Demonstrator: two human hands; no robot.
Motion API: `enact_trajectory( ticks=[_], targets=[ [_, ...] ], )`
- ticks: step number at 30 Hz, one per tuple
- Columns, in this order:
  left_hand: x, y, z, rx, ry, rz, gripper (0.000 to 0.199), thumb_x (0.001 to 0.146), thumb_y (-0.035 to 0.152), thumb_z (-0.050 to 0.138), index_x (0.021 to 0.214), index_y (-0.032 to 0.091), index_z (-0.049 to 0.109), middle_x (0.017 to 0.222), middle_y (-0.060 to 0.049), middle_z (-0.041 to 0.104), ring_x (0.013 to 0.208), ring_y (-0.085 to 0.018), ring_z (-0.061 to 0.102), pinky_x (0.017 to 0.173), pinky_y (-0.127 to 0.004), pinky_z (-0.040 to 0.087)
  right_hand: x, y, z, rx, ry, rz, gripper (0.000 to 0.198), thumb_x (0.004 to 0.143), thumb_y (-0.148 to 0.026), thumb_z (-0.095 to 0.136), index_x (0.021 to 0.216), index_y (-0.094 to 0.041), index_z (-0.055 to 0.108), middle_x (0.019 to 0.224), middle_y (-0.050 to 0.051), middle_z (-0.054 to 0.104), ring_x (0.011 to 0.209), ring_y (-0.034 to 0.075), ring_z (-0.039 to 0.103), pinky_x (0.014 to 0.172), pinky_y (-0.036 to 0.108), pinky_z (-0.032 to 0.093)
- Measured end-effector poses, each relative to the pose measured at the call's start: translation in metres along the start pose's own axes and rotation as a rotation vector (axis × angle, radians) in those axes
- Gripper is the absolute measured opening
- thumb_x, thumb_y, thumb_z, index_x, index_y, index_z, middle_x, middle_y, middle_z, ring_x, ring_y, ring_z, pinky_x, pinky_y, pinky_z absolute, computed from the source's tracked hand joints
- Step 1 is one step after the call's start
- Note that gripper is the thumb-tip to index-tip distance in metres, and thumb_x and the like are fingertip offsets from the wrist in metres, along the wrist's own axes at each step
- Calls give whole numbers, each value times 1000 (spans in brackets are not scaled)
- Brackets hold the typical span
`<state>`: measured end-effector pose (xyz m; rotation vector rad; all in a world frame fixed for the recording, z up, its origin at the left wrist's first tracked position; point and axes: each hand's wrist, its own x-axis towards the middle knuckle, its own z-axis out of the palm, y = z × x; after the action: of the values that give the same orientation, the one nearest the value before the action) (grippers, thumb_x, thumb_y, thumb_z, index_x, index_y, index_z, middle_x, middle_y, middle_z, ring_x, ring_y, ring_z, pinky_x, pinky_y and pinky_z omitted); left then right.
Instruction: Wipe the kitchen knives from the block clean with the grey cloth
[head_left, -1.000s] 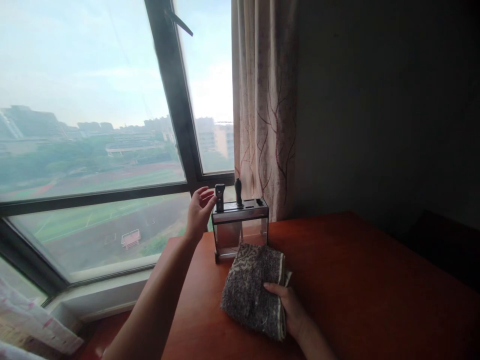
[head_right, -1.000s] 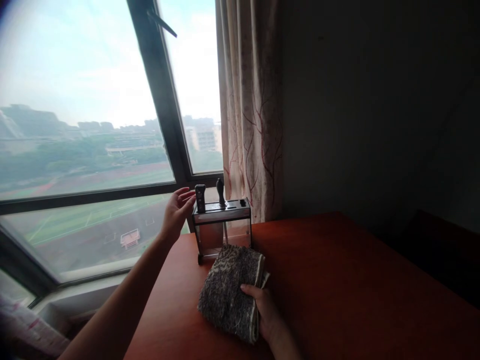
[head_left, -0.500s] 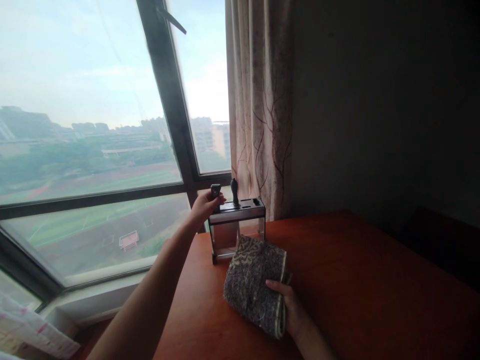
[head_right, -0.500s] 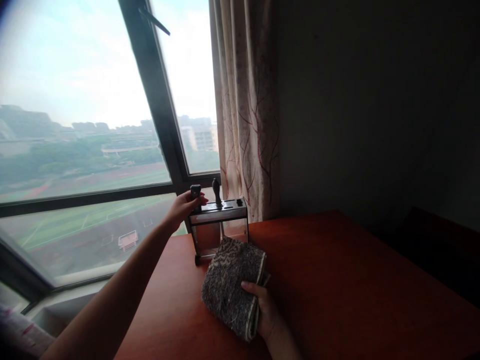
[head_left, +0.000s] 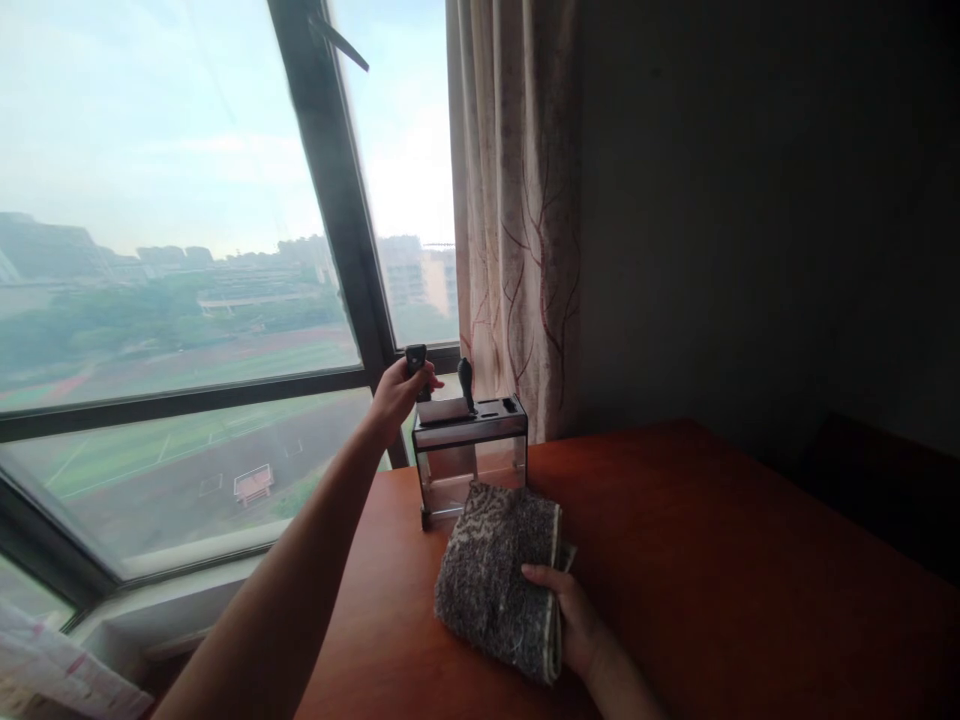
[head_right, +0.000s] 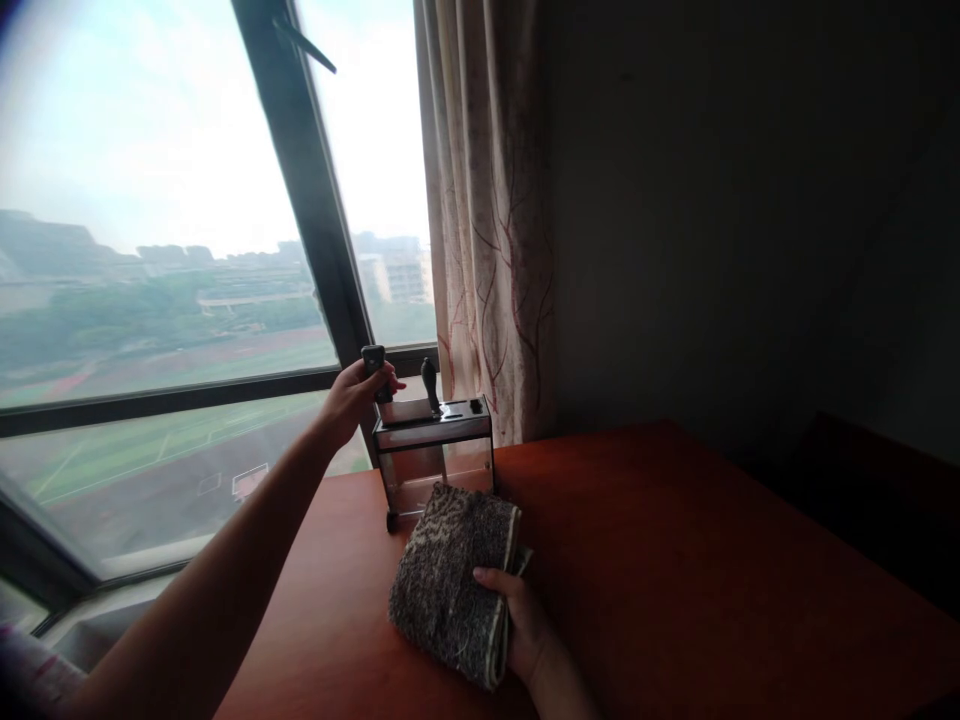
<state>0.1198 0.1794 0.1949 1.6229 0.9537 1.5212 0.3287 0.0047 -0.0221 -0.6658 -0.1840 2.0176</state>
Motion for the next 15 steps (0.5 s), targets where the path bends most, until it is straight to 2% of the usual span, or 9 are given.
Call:
enact_trajectory(
  ticks=[10, 15],
  targets=[
    [37, 64, 6, -90, -54, 165, 26, 71, 35, 77, 77, 15, 63, 60, 0, 62, 57, -15, 65, 58, -26, 53, -1, 0, 2, -23, 36, -27, 30, 74, -21, 67, 100, -6, 66, 84, 14, 77, 86, 26, 72, 84, 37, 52],
    [43, 102, 9, -201, 36, 288, 13, 75, 24, 73, 76, 15, 63, 62, 2, 61, 57, -11, 64, 65, -27, 56, 0, 1, 1, 7, 6, -14, 31, 73, -21, 68, 100, -7, 66, 82, 12, 77, 84, 26, 72, 84, 38, 52]
  ],
)
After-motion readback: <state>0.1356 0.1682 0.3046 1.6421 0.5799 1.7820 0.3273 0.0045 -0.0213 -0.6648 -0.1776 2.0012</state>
